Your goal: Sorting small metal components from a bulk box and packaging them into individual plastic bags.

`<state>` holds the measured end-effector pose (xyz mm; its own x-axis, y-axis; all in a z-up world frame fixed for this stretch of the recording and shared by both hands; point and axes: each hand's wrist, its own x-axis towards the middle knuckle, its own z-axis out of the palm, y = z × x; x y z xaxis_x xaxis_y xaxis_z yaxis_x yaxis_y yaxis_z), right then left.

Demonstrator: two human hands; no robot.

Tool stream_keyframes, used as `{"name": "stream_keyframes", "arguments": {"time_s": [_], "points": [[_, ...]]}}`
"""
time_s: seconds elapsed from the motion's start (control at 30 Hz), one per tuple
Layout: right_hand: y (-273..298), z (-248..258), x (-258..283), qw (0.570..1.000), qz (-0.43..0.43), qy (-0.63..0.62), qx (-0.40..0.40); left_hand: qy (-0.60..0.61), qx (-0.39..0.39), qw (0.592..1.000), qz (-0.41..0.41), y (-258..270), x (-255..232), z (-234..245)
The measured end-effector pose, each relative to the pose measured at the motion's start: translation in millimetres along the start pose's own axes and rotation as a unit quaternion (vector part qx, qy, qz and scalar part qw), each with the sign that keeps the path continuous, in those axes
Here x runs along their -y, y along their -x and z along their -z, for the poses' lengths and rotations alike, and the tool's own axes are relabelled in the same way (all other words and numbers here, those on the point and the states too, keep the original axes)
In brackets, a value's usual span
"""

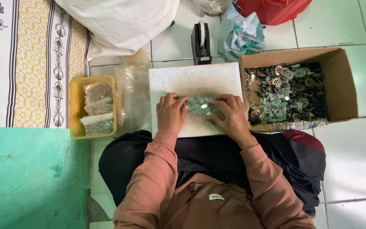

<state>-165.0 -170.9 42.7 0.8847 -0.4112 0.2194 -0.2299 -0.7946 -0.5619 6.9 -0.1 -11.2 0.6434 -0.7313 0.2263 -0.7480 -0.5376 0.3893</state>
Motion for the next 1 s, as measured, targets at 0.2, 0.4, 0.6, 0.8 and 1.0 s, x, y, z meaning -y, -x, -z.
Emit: {"name": "stream_keyframes", "arguments": {"time_s": [0.2,0.4,0.6,0.8,1.0], "points": [[-6,-11,-10,0.999,-0.022,-0.031,-0.019,0.047,0.011,0.999,0.003,-1,-4,10],[-11,-13,-11,0.999,-0.008,-0.002,-0.040,0.037,0.025,0.998,-0.040,-1,-15,22],[-17,-10,0,0.999,-0.010,0.033,-0.007,0.032,0.026,0.999,-0.021,-2,-11,13],[-16,-14,1,1.000,0.003,0.011,-0.004,0.051,0.018,0.998,-0.018,-2,-9,13],[-12,-18,-6,0.999,0.015,-0.005,-0.031,0.057,0.000,0.998,0.016,-2,6,-1]]}}
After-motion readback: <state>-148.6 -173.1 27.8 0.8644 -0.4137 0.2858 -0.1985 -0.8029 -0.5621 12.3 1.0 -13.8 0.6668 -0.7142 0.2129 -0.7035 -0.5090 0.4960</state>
